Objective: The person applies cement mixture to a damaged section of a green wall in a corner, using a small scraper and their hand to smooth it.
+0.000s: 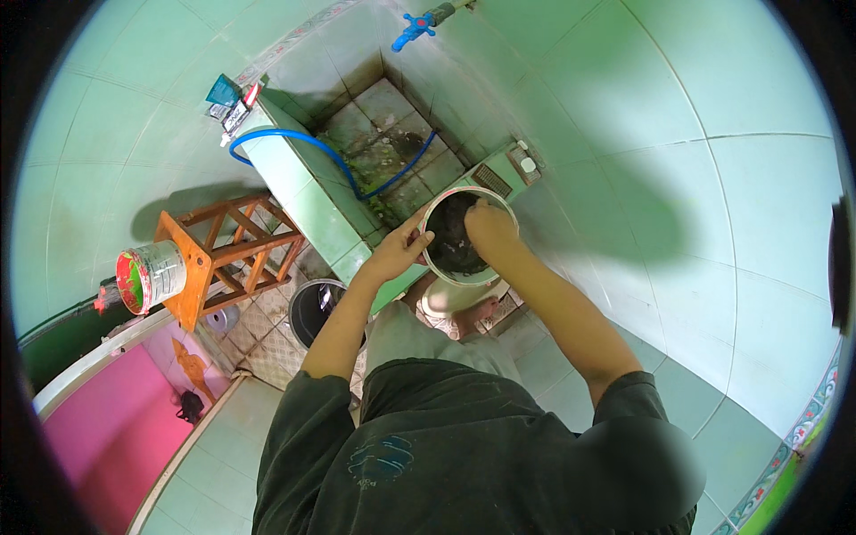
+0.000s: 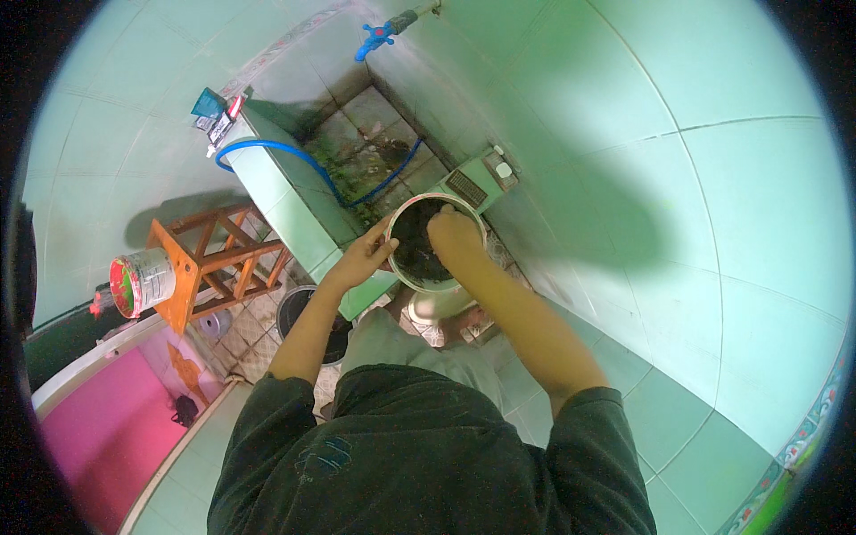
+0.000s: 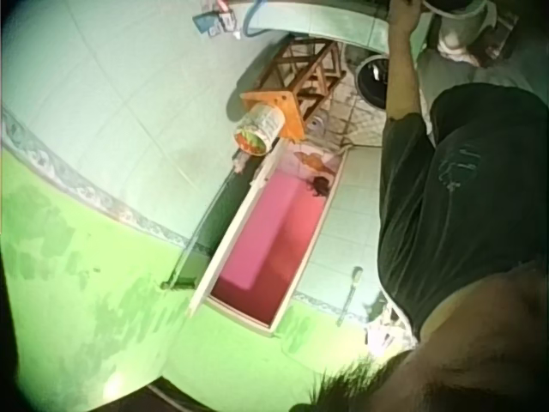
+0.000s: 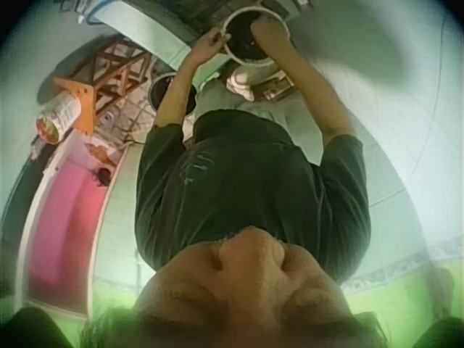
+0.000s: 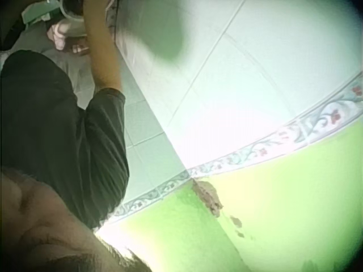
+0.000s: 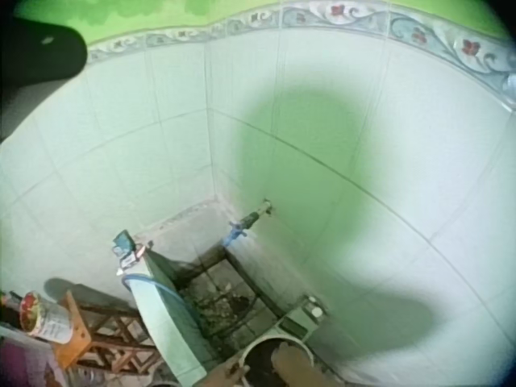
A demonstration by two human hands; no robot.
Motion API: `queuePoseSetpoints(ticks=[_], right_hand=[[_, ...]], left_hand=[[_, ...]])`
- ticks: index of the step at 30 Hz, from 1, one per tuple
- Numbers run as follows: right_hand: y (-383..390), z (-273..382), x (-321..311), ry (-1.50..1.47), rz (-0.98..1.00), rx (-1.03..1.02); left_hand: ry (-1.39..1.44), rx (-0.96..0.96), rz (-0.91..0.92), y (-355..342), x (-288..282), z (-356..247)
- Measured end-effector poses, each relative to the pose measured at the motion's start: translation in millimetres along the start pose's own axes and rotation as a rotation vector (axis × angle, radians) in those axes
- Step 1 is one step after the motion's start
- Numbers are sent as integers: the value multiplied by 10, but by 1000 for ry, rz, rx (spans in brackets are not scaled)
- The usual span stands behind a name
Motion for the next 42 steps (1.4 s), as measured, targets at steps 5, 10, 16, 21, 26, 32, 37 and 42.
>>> queuePoseSetpoints(ticks=[5,10,16,21,26,32,37,42], right_hand=[[-12,-7,247,-8,118,-264],[12,-31,90,86,149,-90],[-30,133,228,250,144,-70],[121,-52,309,137,238,-49],[220,-122,334,-116,227,29],[321,59,484,-267,277,89],[290,195,541,-454,193,246],[298,260,523,-577,125,405]], left_hand=[[120,-58,56,10,3,-57],[18,-136,54,29,-19,-119],[109,-47,38,-1,6,16],[-14,-93,22,23,-4,-83],[26,-47,2,20,12,-68],[38,-87,16,26,7,-128],[33,-116,4,15,21,-58],[38,-32,-23,28,45,-60]])
Point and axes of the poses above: each hand's wrist, its own y-axis away from the middle knuckle, its own x-axis out of the palm, z = x × y, the point moved 2 cm from there along -y, towards the middle knuckle, and after that the axes turned 6 degrees about z, right-handed, at the moved point
